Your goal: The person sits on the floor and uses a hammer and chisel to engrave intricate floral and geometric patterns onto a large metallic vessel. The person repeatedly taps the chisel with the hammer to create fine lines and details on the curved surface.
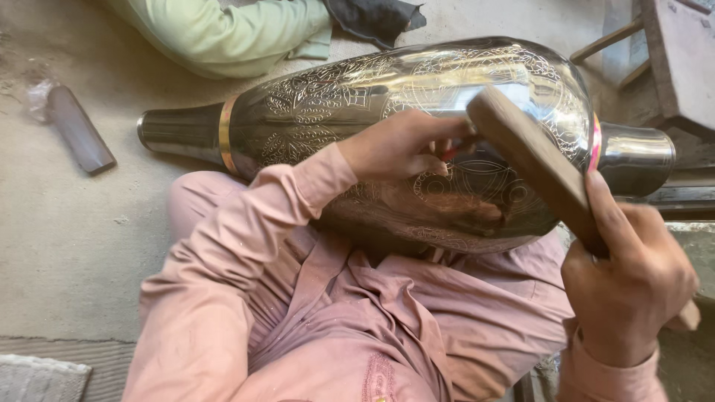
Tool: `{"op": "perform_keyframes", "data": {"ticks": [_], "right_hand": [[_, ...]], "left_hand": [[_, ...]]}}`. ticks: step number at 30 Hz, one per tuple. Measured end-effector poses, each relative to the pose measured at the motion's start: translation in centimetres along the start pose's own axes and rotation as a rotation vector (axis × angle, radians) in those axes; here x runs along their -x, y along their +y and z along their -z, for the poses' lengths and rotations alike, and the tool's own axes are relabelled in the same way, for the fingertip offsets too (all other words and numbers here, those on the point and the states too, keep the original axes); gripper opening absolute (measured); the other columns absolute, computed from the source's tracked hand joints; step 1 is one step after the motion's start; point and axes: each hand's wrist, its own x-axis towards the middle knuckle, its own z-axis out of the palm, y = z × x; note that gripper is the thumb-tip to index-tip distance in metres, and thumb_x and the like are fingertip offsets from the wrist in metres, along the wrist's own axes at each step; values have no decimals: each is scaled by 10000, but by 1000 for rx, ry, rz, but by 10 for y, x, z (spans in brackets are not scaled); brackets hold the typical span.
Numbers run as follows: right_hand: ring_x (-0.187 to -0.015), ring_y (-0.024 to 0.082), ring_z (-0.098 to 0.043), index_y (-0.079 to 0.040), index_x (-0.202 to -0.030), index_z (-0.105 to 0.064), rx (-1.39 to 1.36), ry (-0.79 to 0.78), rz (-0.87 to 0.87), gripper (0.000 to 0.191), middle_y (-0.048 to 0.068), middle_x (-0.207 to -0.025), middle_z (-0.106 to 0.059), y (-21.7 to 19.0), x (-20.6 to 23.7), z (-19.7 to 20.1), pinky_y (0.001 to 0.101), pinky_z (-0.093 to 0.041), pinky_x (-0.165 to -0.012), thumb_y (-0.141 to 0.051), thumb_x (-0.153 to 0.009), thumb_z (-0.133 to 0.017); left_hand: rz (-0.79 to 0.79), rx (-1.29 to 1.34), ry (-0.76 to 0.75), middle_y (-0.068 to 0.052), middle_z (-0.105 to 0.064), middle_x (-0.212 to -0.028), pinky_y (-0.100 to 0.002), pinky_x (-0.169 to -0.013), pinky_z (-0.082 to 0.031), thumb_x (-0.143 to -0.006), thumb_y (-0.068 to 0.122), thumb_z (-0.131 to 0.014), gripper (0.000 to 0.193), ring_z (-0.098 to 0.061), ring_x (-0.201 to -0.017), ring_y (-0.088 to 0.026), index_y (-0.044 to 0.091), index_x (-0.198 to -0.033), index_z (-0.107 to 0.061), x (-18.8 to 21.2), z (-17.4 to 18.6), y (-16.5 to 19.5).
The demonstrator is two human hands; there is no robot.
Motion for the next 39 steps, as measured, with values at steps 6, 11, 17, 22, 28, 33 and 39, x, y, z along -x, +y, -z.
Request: {"op": "perform_keyframes", "data": {"ticks": [6,11,17,22,28,33,39], "right_hand": [[-639,260,-586,7,-1394,-626,-250,229,-280,586,144,-818,-649,4,58,-48,376,-455,-551,206,-851,-717],[-875,279,-665,-65,-1560,-589,-112,315,-194,697,168,-1020,-649,-1,99,-72,391,-522,-740,219,-938,-725],[-978,273,-679,-50,-1518,-531,-255,296,-243,661,171,-1146,-661,-12,103,-86,386,-567,-828,190,-931,-716],[-778,204,-627,-52,-1516,-612,-191,217,-167,648,129,-961,-676,6,61,-68,333,-517,-639,201,-932,-735],[-581,163,-589,-121,-1308,-741,211,-15,153,428,96,-858,-719,16,-19,-13,315,-364,-492,46,-920,-816],[-657,88,-589,-260,-1419,-696,355,-47,434,385,4,-888,-687,-26,-94,16,234,-415,-594,-150,-1055,-637],[-622,81,-628,-318,-1297,-772,594,51,743,325,-47,-732,-674,-93,-142,31,233,-434,-546,-373,-1059,-558]], "left_hand": [[-13,26,-270,-33,-741,-1176,-333,-895,-616,-877,24,-734,543,-723,-1018,-202,214,-1375,-634,-21,15,9],[-48,127,-333,-24,-701,-1330,-336,-895,-658,-912,-53,-683,507,-693,-1145,-212,219,-1340,-699,-26,18,13],[-180,-104,-298,-41,-759,-1105,-401,-822,-595,-835,4,-755,461,-721,-965,-225,158,-1264,-688,-26,14,17],[-56,-63,-129,-38,-755,-943,-379,-803,-609,-897,36,-756,365,-742,-853,-195,151,-1230,-659,-10,11,10],[94,36,235,-43,-737,-952,-312,-760,-675,-934,104,-758,354,-769,-806,-166,120,-1239,-579,19,-9,-2],[174,124,581,-43,-705,-938,-314,-794,-703,-949,125,-789,271,-766,-821,-170,90,-1114,-576,45,-37,2],[216,296,929,-82,-685,-981,-320,-786,-704,-946,40,-791,271,-751,-865,-173,33,-1090,-561,60,-72,12]]}}
